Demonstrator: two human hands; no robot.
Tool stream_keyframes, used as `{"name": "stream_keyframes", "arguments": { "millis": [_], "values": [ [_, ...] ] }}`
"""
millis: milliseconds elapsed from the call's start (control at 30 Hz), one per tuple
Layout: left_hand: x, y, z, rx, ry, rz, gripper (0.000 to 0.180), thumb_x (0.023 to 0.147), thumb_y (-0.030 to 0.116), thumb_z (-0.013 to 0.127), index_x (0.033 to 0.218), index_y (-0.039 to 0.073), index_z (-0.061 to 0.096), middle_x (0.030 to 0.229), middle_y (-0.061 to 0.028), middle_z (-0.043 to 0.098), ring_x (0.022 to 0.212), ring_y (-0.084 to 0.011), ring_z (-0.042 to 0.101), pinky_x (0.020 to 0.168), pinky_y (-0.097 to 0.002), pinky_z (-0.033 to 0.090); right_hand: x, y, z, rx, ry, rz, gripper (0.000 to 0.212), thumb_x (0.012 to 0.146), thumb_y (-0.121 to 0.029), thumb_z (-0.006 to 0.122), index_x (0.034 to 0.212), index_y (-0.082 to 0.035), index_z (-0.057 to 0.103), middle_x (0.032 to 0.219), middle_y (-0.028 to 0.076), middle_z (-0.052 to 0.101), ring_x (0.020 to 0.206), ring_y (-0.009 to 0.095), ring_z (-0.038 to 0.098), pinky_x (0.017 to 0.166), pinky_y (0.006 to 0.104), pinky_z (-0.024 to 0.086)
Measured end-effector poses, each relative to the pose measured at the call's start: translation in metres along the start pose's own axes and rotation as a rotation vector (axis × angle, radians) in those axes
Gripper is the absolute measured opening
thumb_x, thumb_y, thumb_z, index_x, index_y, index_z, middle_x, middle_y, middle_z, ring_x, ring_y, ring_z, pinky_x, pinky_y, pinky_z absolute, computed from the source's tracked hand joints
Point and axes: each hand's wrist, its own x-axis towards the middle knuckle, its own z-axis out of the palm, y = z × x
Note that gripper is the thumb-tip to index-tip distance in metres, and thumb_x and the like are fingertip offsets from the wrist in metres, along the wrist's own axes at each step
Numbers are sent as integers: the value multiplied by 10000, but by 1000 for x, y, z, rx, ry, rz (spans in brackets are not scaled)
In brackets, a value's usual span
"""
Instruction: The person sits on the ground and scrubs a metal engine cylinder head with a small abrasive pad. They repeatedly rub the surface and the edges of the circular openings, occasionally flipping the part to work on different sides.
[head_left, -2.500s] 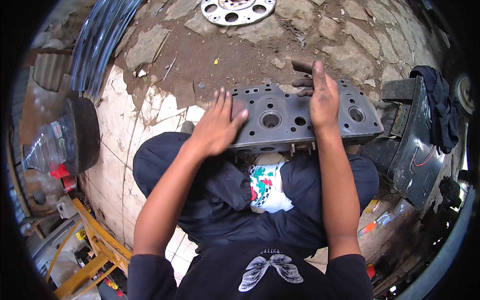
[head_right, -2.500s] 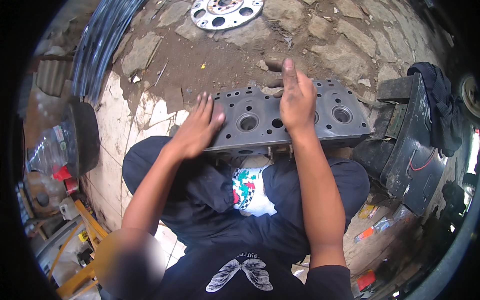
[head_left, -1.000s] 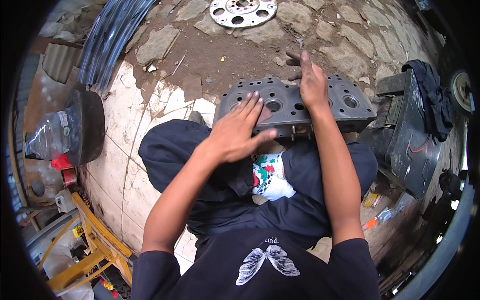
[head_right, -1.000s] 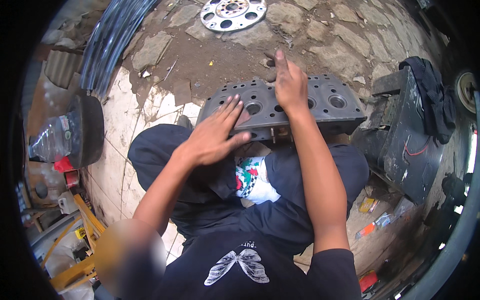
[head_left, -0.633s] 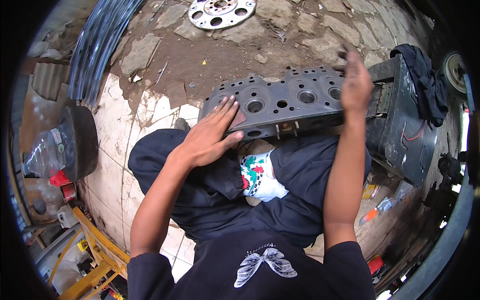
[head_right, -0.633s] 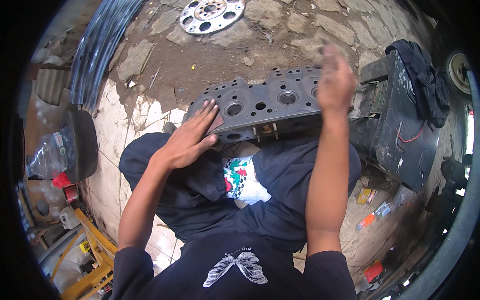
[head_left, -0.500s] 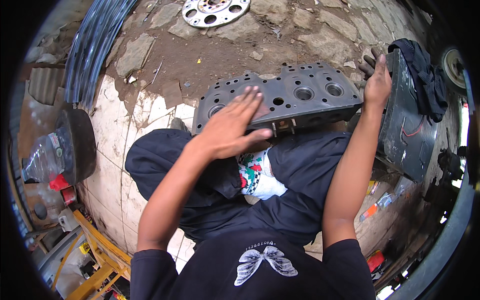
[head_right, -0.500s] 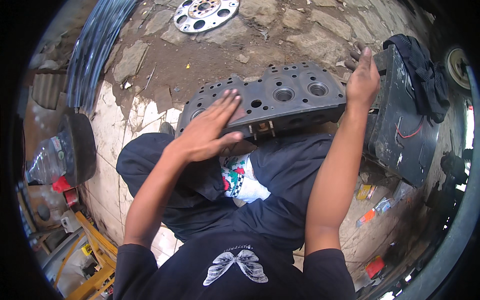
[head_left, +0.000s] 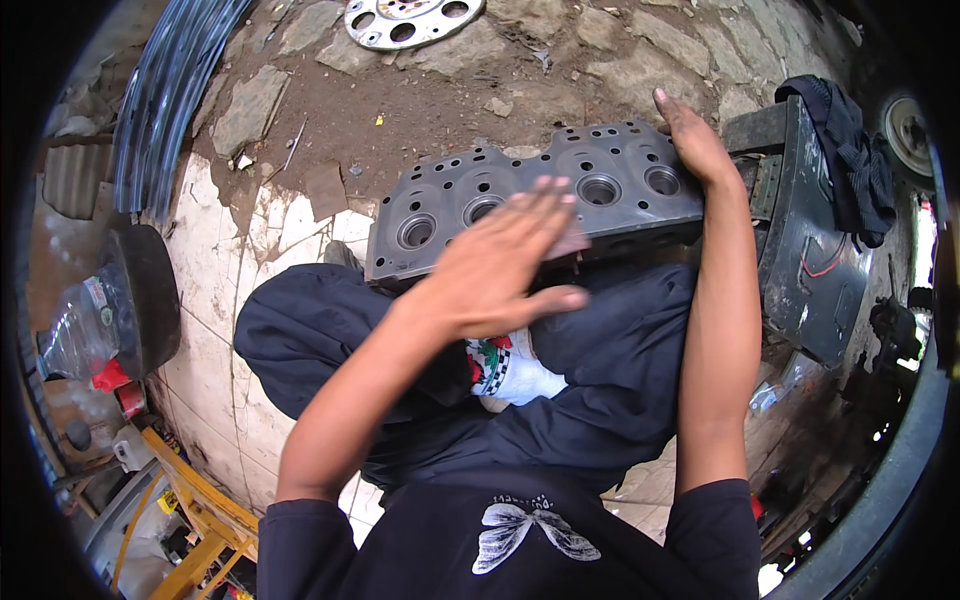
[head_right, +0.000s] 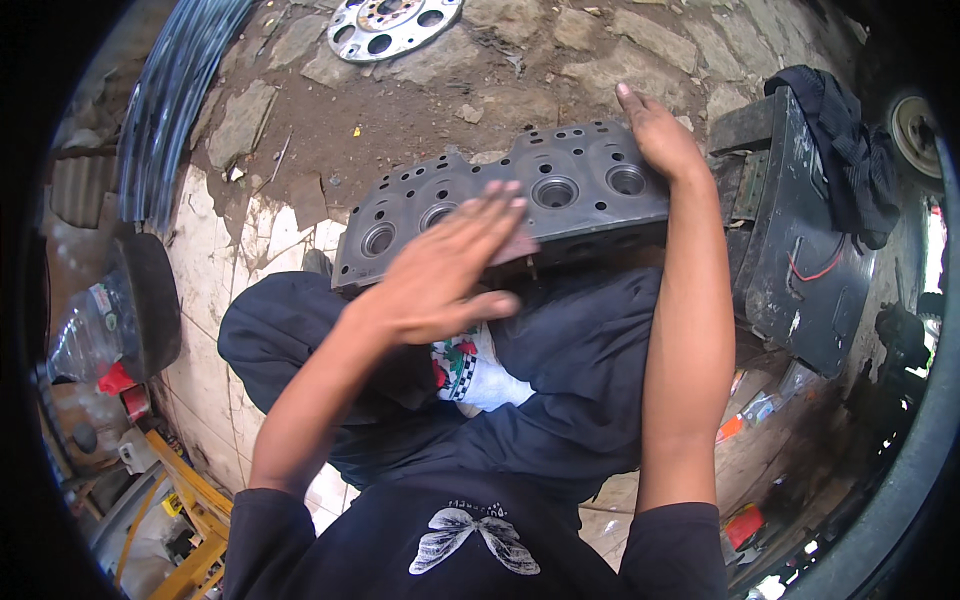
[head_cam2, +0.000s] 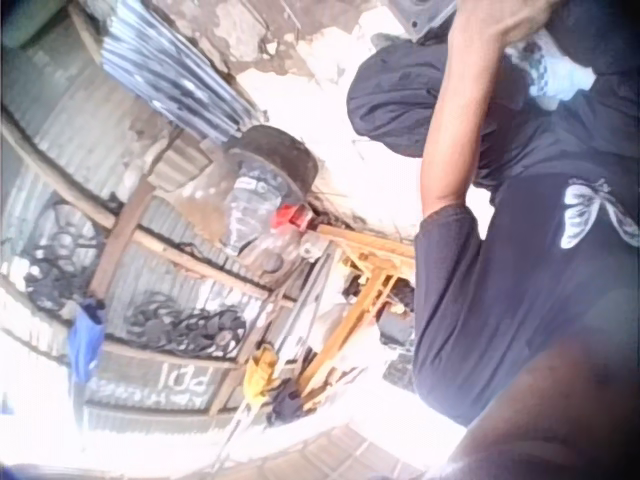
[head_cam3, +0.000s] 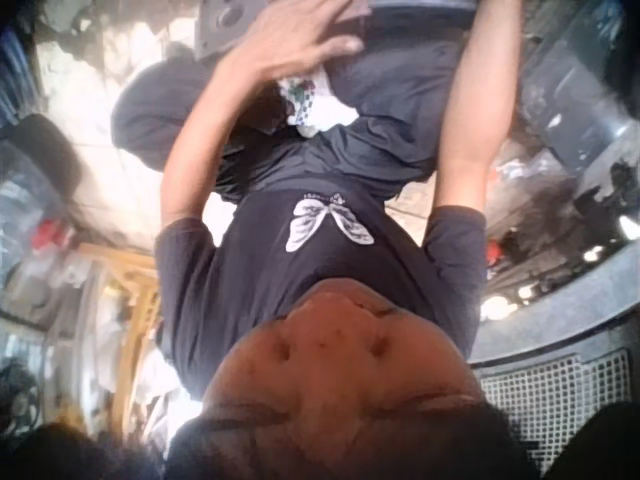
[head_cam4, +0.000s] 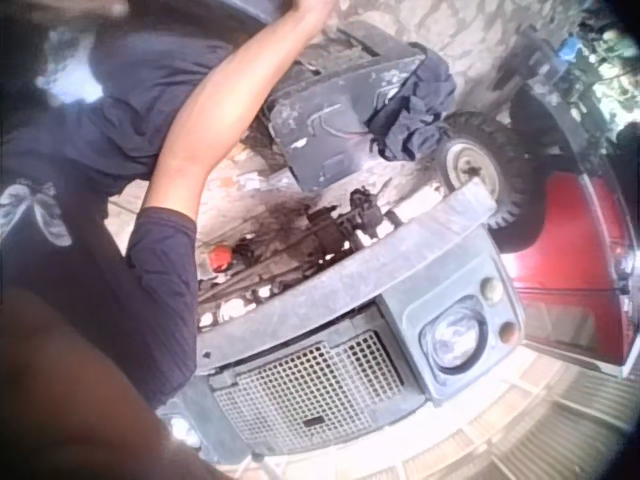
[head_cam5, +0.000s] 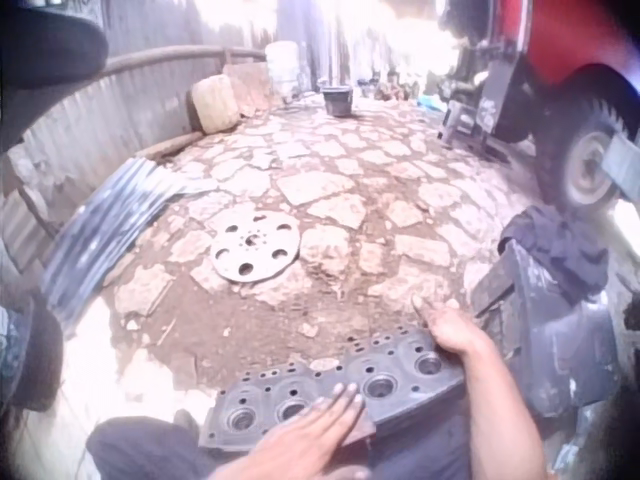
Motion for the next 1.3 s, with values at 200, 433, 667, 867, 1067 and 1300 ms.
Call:
{"name": "stream_keyframes", "arguments": {
  "millis": [200, 433, 667, 867, 1067, 1300],
  "values": [
    [-14, -15, -15, -62, -65, -111, 1015, 1078, 745, 361, 1722, -26, 212, 1809, -226, 187, 1694, -324, 135, 1376, -452, 155, -9, 5, -9, 208, 43, -17, 924, 1087, -720, 461, 1575, 63, 524, 1661, 283, 483, 1582, 396, 422, 1299, 419, 301],
    [-27, -28, -19, 1, -77, -127, 1130, 1014, 860, 339, 1730, -5, 212, 1811, -222, 181, 1692, -335, 133, 1370, -464, 173, -5, 1, -14, 17, -95, -53, 901, 1090, -701, 480, 1552, 70, 545, 1626, 278, 528, 1561, 390, 454, 1286, 402, 325],
    [36, 12, 5, -46, 22, 47, 1126, 1024, 830, 397, 1703, -55, 248, 1792, -241, 229, 1680, -347, 184, 1371, -446, 186, -8, -2, -14, 82, -67, -52, 906, 1088, -712, 474, 1521, 78, 576, 1570, 283, 585, 1505, 387, 528, 1254, 409, 371],
    [-48, -40, -33, 18, -117, -89, 1183, 985, 860, 442, 1716, -43, 217, 1809, -216, 192, 1687, -320, 170, 1372, -455, 188, -7, 7, -5, 7, 37, -32, 969, 1056, -759, 487, 1581, 55, 513, 1585, 294, 563, 1519, 408, 507, 1264, 408, 368],
    [5, -10, -12, 45, -59, 55, 1202, 976, 876, 428, 1712, -50, 212, 1792, -241, 228, 1677, -355, 193, 1372, -459, 193, 2, 7, 2, 20, 19, -1, 996, 1032, -779, 506, 1545, 74, 549, 1576, 308, 563, 1519, 418, 505, 1264, 416, 371],
    [75, 35, 16, -16, 67, 228, 865, 1090, 596, 532, 1697, 17, 321, 1776, -198, 308, 1654, -356, 273, 1340, -475, 287, 6, 19, -3, 20, 20, -39, 943, 1017, -769, 543, 1463, 55, 645, 1484, 306, 644, 1440, 429, 587, 1211, 425, 436]
  ]
}}
